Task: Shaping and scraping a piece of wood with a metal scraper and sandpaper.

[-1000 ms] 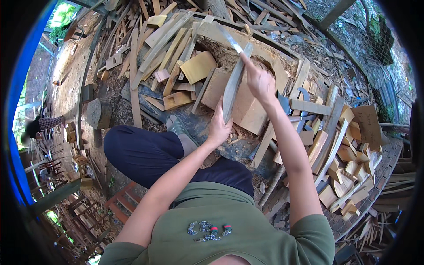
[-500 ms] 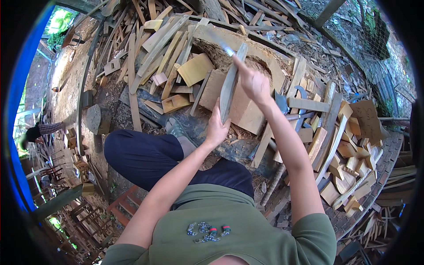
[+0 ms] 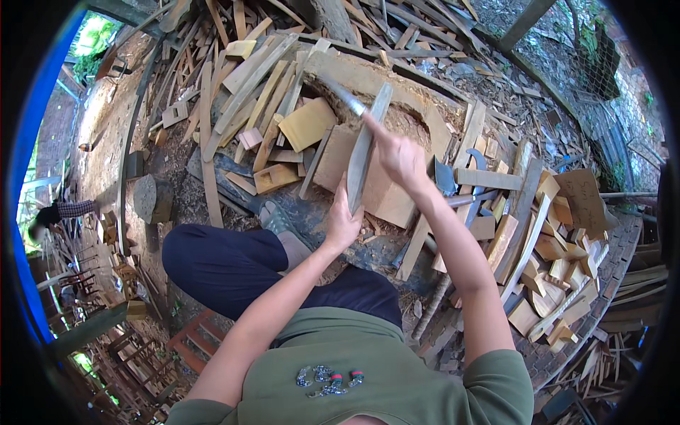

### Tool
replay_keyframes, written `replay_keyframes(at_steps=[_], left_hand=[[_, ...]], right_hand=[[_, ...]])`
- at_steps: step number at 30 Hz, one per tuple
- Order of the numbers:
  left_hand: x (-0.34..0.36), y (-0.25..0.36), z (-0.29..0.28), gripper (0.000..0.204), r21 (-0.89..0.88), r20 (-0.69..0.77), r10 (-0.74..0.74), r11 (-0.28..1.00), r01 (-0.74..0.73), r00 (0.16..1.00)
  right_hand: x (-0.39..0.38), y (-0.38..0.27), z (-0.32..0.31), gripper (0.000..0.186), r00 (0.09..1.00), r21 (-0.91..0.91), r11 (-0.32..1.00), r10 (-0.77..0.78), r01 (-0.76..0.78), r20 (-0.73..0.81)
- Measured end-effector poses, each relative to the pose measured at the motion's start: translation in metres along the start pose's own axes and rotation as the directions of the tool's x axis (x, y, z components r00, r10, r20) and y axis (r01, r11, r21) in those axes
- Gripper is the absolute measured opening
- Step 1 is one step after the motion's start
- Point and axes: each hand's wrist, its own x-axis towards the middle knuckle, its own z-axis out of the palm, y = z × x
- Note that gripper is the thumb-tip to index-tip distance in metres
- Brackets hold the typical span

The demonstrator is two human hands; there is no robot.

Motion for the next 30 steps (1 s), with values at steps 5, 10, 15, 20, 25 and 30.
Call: replay_keyframes(at_steps=[5, 10, 15, 20, 25, 30], left_hand=[[-0.002, -0.012, 0.001, 0.08, 0.062, -0.028, 0.033, 0.998, -0.031, 0.999], [0.001, 0.001, 0.0, 0.07, -0.077, 0.006, -0.077, 0.994, 0.077, 0.997], [0.001, 0.006, -0.005, 0.082, 0.112, -0.03, 0.011, 0.994, -0.008, 0.999], [0.005, 0.038, -0.017, 0.085, 0.687, 0.127, 0.041, 0.717, -0.118, 0.991], [-0.001, 0.025, -0.032, 0.092, 0.688, 0.274, 0.07, 0.683, -0.246, 0.959], [0.016, 0.009, -0.03, 0.092, 0.572, 0.017, 0.078, 0.817, -0.073, 0.997]], right_hand=[[-0.014, -0.016, 0.002, 0.058, 0.99, -0.179, 0.979, -0.113, 0.097, -0.084], [-0.055, -0.044, -0.04, 0.064, 0.933, 0.403, 0.915, -0.165, 0.024, 0.32], [0.008, 0.013, 0.015, 0.05, 0.963, 0.449, 0.852, 0.25, -0.269, 0.102], [0.006, 0.011, 0.011, 0.067, 0.705, 0.595, 0.466, 0.66, -0.655, 0.258], [-0.035, -0.008, 0.004, 0.09, 0.729, 0.479, 0.568, 0.626, -0.669, 0.275], [-0.051, -0.017, 0.006, 0.081, 0.689, 0.488, 0.504, 0.633, -0.712, 0.352]])
